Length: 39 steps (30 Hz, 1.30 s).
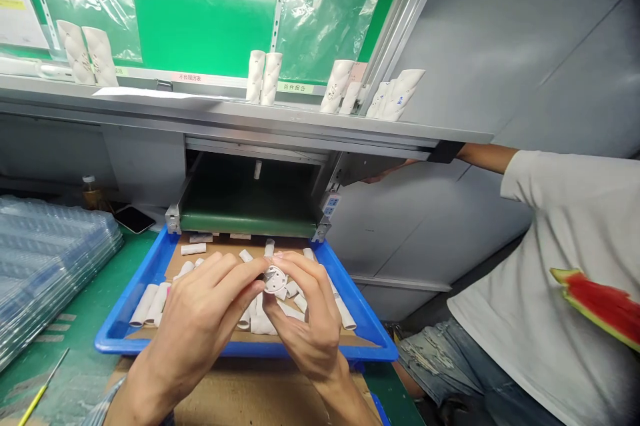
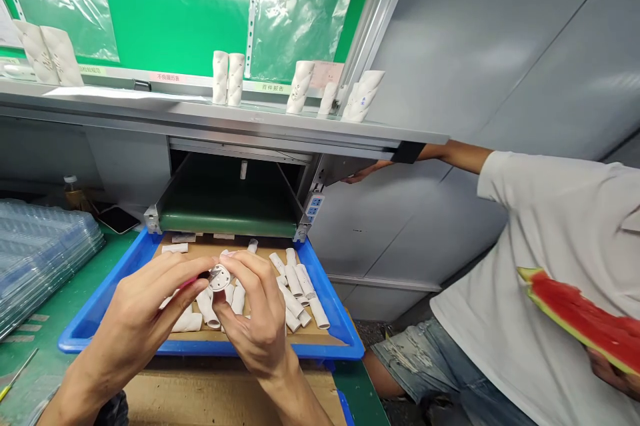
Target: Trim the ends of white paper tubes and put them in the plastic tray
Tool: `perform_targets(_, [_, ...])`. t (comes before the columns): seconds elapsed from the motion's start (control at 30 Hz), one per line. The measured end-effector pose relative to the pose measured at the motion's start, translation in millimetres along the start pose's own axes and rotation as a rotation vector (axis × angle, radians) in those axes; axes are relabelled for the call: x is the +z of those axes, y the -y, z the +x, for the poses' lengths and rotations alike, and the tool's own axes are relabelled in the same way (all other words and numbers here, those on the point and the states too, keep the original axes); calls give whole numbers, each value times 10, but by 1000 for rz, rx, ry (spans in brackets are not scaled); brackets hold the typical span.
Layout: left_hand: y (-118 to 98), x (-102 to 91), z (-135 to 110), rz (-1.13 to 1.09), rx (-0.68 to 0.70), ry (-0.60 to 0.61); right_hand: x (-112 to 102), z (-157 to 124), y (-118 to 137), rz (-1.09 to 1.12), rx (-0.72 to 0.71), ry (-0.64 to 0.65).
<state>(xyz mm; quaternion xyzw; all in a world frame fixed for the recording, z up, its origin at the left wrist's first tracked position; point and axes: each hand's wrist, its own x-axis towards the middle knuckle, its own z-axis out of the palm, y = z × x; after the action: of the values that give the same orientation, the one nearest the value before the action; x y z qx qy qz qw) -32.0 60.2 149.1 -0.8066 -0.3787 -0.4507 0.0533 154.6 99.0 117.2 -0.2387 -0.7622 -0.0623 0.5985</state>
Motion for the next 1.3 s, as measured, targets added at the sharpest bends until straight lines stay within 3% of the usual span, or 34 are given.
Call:
perform_targets(0.4, [1,-19,10,-4,-6,-21,-14,7,14,5,11,6])
perform_targets(0.6, [1,-44,-3,11,-13,32,-14,8,14,-2,24,0])
perform_targets(1.07, [-146,-48,-44,335,21,-64,19,-26,-38,-81,-65,-40])
perform_targets(1.3, [-94,-151,-116,58,-63,-99,-50,-2,66,-11,-27,-24])
